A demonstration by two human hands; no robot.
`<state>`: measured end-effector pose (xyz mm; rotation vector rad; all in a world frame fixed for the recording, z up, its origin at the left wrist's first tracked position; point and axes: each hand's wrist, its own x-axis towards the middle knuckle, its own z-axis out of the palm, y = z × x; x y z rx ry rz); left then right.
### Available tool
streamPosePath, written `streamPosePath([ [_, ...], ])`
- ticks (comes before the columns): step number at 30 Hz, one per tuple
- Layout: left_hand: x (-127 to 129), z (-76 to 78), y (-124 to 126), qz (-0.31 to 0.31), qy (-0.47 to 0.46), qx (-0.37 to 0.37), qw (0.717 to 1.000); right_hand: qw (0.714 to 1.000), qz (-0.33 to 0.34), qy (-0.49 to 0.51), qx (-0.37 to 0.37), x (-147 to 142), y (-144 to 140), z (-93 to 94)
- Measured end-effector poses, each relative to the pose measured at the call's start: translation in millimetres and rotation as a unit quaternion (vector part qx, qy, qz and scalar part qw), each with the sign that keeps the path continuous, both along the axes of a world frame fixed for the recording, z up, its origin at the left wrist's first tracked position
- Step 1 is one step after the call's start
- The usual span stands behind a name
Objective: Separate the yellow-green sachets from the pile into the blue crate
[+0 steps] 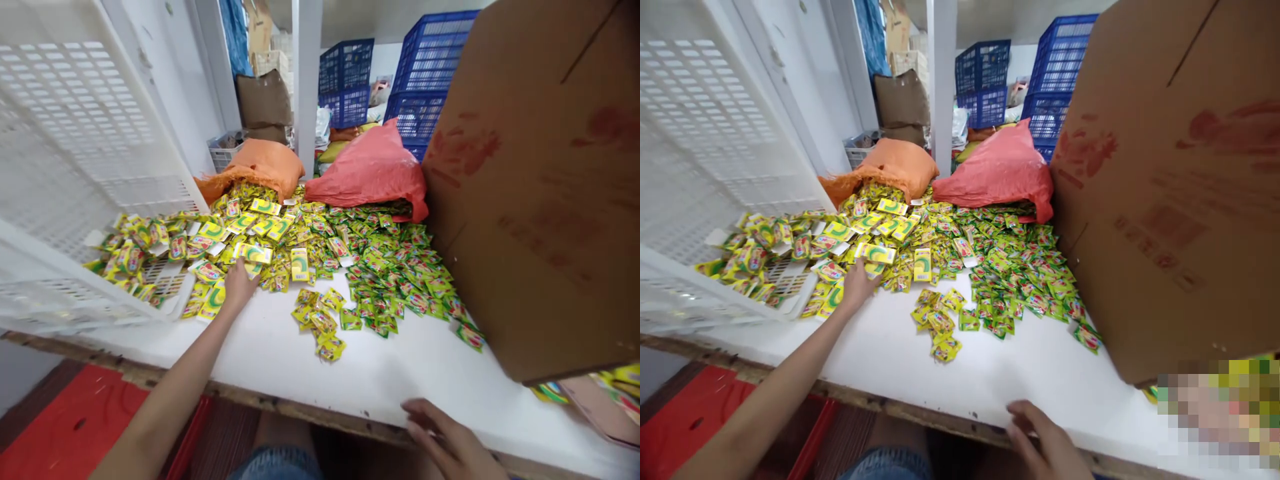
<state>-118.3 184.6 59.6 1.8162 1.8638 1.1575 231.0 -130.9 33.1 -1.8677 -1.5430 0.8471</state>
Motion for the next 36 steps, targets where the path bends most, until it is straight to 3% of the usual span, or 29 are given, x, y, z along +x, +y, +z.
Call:
streamPosePath([
  [2, -5.2, 4.2, -1.9, 0.015, -0.098, -0.032, 0.995, 1.000, 0.011, 0.019, 0.008, -26.3, 17.7, 11.4],
  [4, -14.0, 8.7, -8.6, 0.017, -0.222, -0.077, 0.972, 0.999, 0.012, 0.031, 0.022, -40.4, 30.2, 20.8],
  [7, -23.9, 11.5, -30.8, -0.030, -0.343, -0.134, 0.929, 0.998, 0.011, 0.047, 0.046, -46.6, 45.3, 24.6],
  [8, -24.1, 10.9, -41.9, -0.059, -0.398, -0.155, 0.902, 0.997, 0.012, 0.051, 0.052, -47.3, 52.2, 22.8],
  [10, -18.3, 7.6, -68.3, -0.131, -0.549, -0.209, 0.799, 0.997, 0.006, 0.036, 0.068, -49.6, 71.7, 15.3],
  [12, -6.0, 2.7, -95.8, -0.203, -0.635, -0.258, 0.700, 0.995, -0.029, -0.018, 0.090, -54.0, 98.4, 4.4],
  [14, 8.8, -2.4, -119.0, -0.249, -0.668, -0.288, 0.640, 0.988, -0.073, -0.078, 0.111, -59.4, 128.2, -7.3],
  [15, 15.8, -4.8, -127.9, -0.256, -0.672, -0.296, 0.628, 0.985, -0.084, -0.097, 0.117, -61.9, 142.1, -12.6],
  [17, 27.1, -9.2, -139.9, -0.252, -0.664, -0.301, 0.637, 0.983, -0.082, -0.116, 0.117, -65.0, 164.7, -21.3],
  [20, 35.9, -15.4, -148.0, -0.235, -0.628, -0.303, 0.677, 0.984, -0.060, -0.133, 0.100, -61.5, 181.2, -28.7],
  [24, 39.9, -26.0, -152.8, -0.218, -0.592, -0.316, 0.708, 0.986, -0.052, -0.134, 0.086, -44.5, 178.7, -30.9],
  [31, 51.1, -40.2, -155.8, -0.210, -0.553, -0.334, 0.734, 0.991, -0.049, -0.074, 0.101, -30.8, 162.5, -29.3],
  [36, 53.5, -47.4, -157.0, -0.206, -0.529, -0.338, 0.751, 0.989, -0.061, -0.012, 0.135, -37.8, 189.3, -22.4],
])
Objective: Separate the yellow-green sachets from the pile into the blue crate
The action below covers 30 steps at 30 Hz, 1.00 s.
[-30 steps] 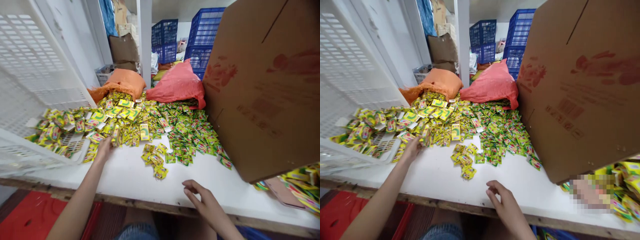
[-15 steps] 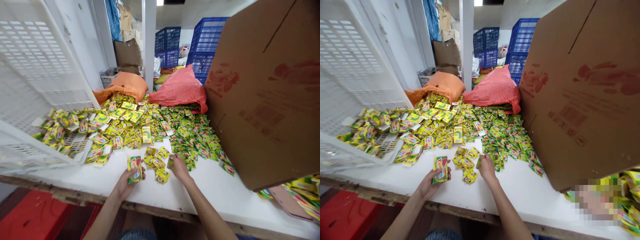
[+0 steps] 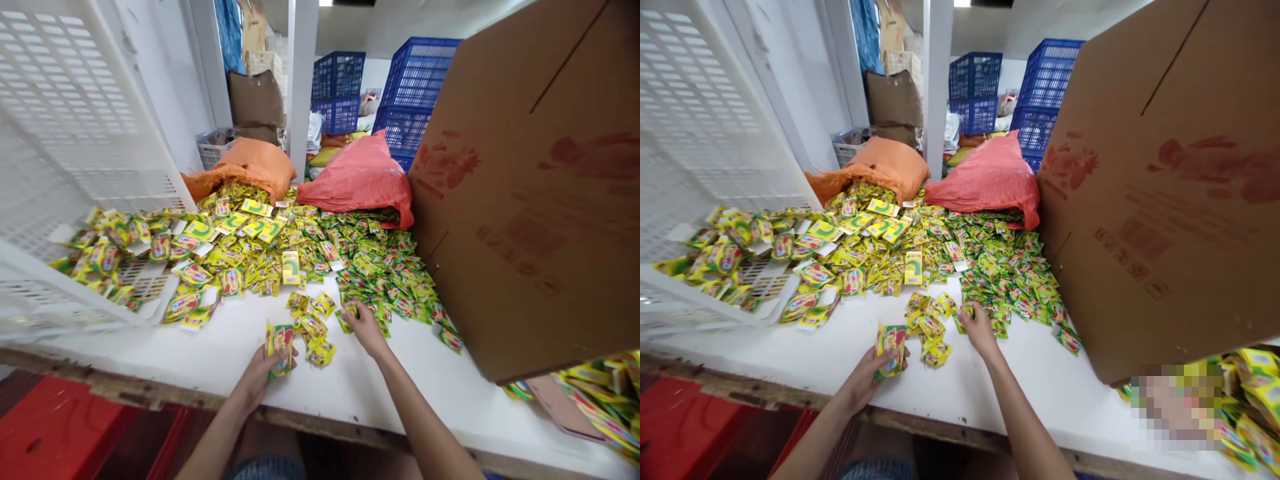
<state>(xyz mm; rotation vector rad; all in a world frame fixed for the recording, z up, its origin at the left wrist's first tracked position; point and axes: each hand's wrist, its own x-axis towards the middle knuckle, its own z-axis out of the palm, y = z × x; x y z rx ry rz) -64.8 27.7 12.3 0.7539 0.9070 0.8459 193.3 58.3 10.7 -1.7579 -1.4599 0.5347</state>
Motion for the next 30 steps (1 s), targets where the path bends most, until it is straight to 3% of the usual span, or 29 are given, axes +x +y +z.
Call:
streamPosePath([
  [5, 1.1, -3.2, -1.7, 0.004, 0.011, 0.005, 1.000, 1.000, 0.005, -0.018, 0.015, -21.7, 47.8, 1.1],
  [10, 1.9, 4.0, -5.2, 0.015, 0.008, 0.009, 1.000, 0.995, -0.036, -0.088, -0.001, -43.5, 51.6, -11.5],
  [13, 3.6, 8.8, -5.9, 0.005, 0.009, 0.020, 1.000, 0.994, -0.041, -0.104, -0.012, -44.6, 42.8, -14.6],
  [17, 11.1, 14.4, -6.7, 0.002, 0.010, 0.021, 1.000, 0.997, -0.006, -0.075, -0.024, -38.6, 27.4, -4.2],
  [24, 41.8, 31.0, -18.2, 0.003, -0.092, -0.023, 0.995, 0.998, 0.052, 0.043, 0.017, -59.9, -37.6, 14.9],
  [30, 57.2, 33.4, -25.1, -0.004, -0.061, -0.051, 0.997, 0.988, 0.082, 0.131, 0.013, -74.9, -77.5, 18.6],
])
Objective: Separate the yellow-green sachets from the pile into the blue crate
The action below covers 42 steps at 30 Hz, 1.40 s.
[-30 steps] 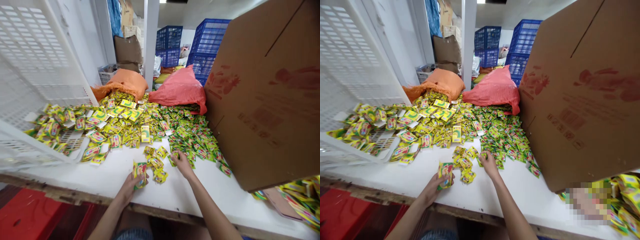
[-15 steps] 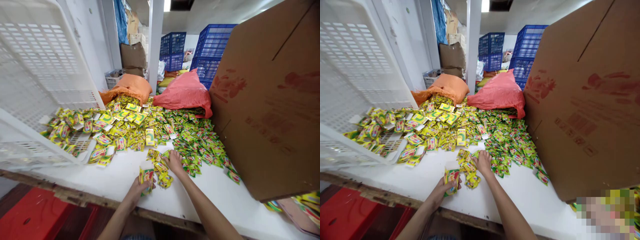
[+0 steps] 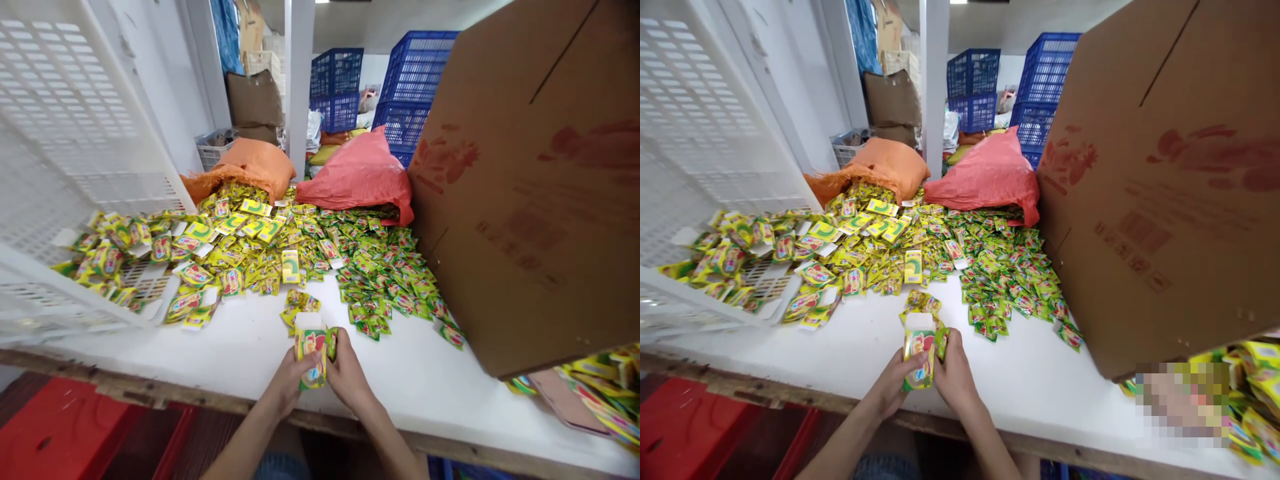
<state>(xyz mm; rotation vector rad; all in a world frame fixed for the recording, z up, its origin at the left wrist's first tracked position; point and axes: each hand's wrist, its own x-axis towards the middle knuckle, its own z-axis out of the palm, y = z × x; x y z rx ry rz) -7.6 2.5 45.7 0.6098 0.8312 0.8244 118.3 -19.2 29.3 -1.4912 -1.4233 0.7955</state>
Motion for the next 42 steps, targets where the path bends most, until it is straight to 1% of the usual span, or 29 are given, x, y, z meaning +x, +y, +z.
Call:
streamPosePath([
  [2, -1.0, 0.8, -1.4, -0.009, 0.000, 0.003, 1.000, 0.997, 0.054, 0.046, -0.007, 5.5, -7.6, 5.0],
  [4, -2.4, 2.0, -2.7, -0.024, -0.008, 0.014, 1.000, 0.988, 0.101, 0.114, -0.033, 12.9, -12.6, 9.5],
  [6, -2.5, 2.3, -4.1, -0.040, -0.014, 0.026, 0.999, 0.973, 0.121, 0.184, -0.069, 19.3, -14.6, 11.6],
  [8, -1.2, 0.9, -6.1, -0.049, -0.018, 0.037, 0.998, 0.965, 0.117, 0.217, -0.086, 23.4, -14.2, 10.5],
  [12, 2.5, -4.1, -10.3, -0.061, -0.035, 0.043, 0.997, 0.977, 0.095, 0.175, -0.080, 28.7, -11.4, 2.1],
  [15, 2.1, -6.5, -9.9, -0.069, -0.026, 0.056, 0.996, 0.984, 0.079, 0.137, -0.078, 35.5, -11.4, -0.4],
  [17, 0.3, -7.3, -7.5, -0.059, 0.006, 0.090, 0.994, 0.994, 0.029, 0.086, -0.056, 41.0, -11.8, 4.5],
  [19, -1.6, -8.4, -5.1, -0.040, 0.045, 0.130, 0.990, 0.998, -0.039, 0.050, -0.017, 44.5, -11.5, 15.1],
  [20, -2.3, -9.1, -4.5, -0.040, 0.060, 0.143, 0.987, 0.997, -0.063, 0.049, 0.003, 44.5, -10.9, 22.0],
  [21, -2.5, -9.9, -4.4, -0.050, 0.072, 0.150, 0.985, 0.995, -0.073, 0.059, 0.021, 43.1, -9.9, 29.1],
  [23, -1.5, -11.4, -6.3, -0.091, 0.085, 0.152, 0.981, 0.995, -0.054, 0.078, 0.043, 36.9, -6.9, 41.7],
  [25, 0.4, -12.4, -9.6, -0.122, 0.093, 0.160, 0.975, 0.997, -0.028, 0.048, 0.058, 29.3, -2.9, 49.3],
  [27, 1.5, -13.0, -12.7, -0.123, 0.096, 0.165, 0.974, 0.997, -0.019, -0.029, 0.071, 24.5, 0.8, 51.3],
  [29, 1.0, -13.4, -14.4, -0.114, 0.093, 0.163, 0.976, 0.991, -0.009, -0.102, 0.084, 24.4, 2.9, 50.6],
  [32, -0.9, -14.7, -14.9, -0.111, 0.096, 0.165, 0.975, 0.984, 0.048, -0.157, 0.076, 29.2, 2.4, 52.0],
  [34, -1.2, -16.0, -14.6, -0.113, 0.097, 0.170, 0.974, 0.981, 0.092, -0.162, 0.055, 32.0, 0.4, 56.5],
  [36, -0.8, -17.0, -13.9, -0.113, 0.100, 0.177, 0.973, 0.980, 0.121, -0.154, 0.038, 33.5, -1.5, 62.1],
  [39, -0.7, -17.8, -12.9, -0.125, 0.105, 0.182, 0.970, 0.981, 0.132, -0.140, 0.016, 35.0, -2.9, 66.7],
  [42, -2.0, -19.2, -13.1, -0.142, 0.098, 0.174, 0.969, 0.981, 0.144, -0.134, -0.008, 37.5, -2.4, 63.1],
])
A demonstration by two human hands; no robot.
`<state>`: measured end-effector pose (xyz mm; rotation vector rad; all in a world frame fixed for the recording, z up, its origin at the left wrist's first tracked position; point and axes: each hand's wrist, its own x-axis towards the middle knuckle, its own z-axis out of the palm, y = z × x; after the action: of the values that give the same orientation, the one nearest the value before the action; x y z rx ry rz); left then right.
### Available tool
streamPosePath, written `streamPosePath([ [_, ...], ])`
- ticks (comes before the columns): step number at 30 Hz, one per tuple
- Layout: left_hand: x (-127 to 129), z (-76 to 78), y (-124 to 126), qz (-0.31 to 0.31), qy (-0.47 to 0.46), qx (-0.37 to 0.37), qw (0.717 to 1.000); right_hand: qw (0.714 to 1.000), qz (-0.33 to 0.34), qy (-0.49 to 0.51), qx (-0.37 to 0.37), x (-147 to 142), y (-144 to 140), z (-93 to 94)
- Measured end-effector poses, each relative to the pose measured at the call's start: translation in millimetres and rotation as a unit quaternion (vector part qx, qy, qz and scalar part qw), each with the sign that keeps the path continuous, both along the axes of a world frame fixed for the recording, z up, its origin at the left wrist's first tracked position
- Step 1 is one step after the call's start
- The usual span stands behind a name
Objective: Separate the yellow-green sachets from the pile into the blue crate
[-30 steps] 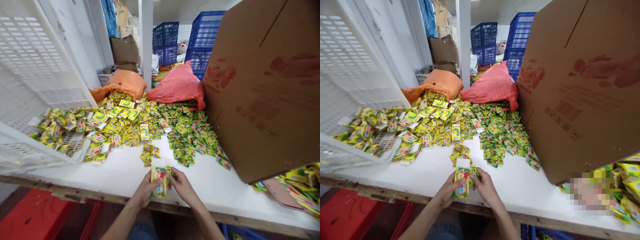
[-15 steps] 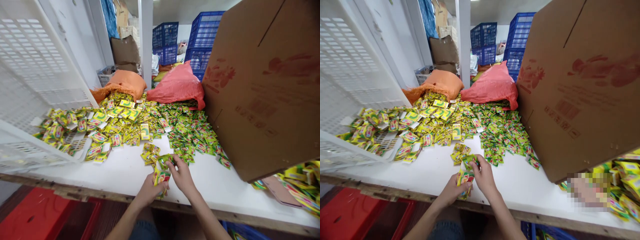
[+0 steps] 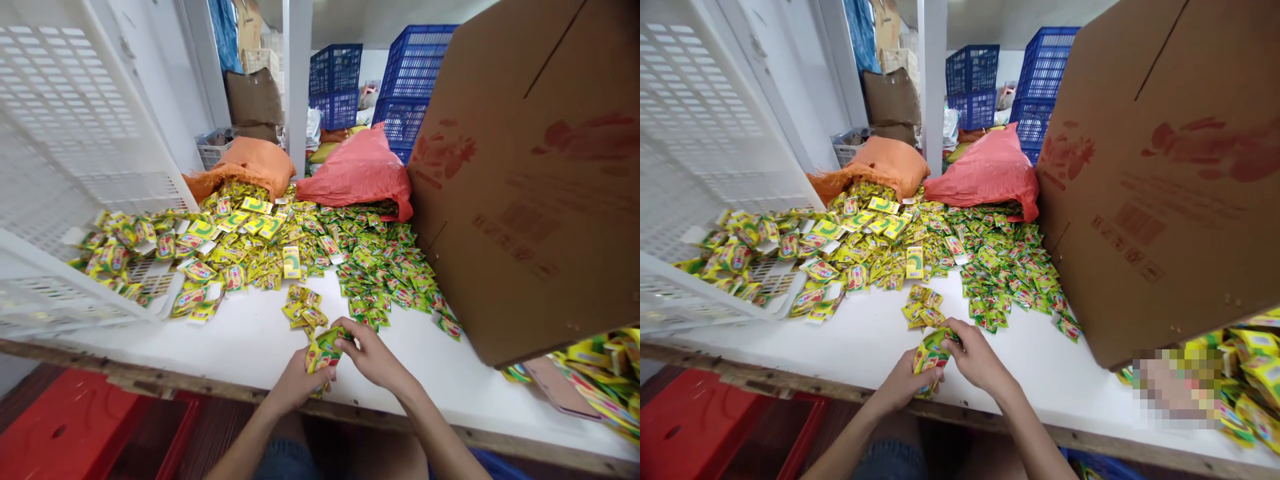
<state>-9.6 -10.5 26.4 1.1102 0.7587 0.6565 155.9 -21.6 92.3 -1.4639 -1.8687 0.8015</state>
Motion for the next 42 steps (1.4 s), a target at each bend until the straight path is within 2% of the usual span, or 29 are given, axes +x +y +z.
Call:
streamPosePath([
  [4, -1.1, -4.2, -1.8, 0.001, 0.003, 0.002, 1.000, 0.998, -0.015, -0.057, 0.006, 0.5, -0.5, -6.2],
  [8, -0.2, -5.0, -0.8, -0.009, 0.002, 0.001, 1.000, 0.992, -0.025, -0.120, 0.018, -8.0, -3.7, 0.3],
  [12, 0.7, -1.5, 5.0, -0.016, -0.007, 0.003, 1.000, 0.996, 0.014, -0.084, 0.025, -15.8, -2.6, 3.9],
  [16, 1.3, -2.1, 10.0, -0.032, -0.044, 0.023, 0.998, 0.996, -0.068, -0.020, 0.046, -13.0, 1.8, -8.0],
  [20, 1.1, -7.6, 11.9, -0.053, -0.036, 0.072, 0.995, 0.987, -0.097, -0.074, 0.102, -9.2, 3.9, -21.6],
  [25, 1.3, -12.3, 14.3, -0.025, 0.005, 0.143, 0.989, 0.987, -0.081, -0.059, 0.126, -14.5, -1.0, -32.1],
  [30, 1.2, -13.2, 15.1, 0.021, -0.025, 0.119, 0.992, 0.978, -0.113, -0.084, 0.152, -12.7, -8.0, -39.8],
  [36, 1.8, -11.8, 14.3, 0.031, 0.003, 0.147, 0.989, 0.976, -0.142, -0.122, 0.114, -8.9, -1.4, -43.4],
  [42, 4.0, -13.5, 11.6, 0.062, -0.033, 0.096, 0.993, 0.985, -0.125, -0.060, 0.104, -21.6, -2.4, -46.7],
])
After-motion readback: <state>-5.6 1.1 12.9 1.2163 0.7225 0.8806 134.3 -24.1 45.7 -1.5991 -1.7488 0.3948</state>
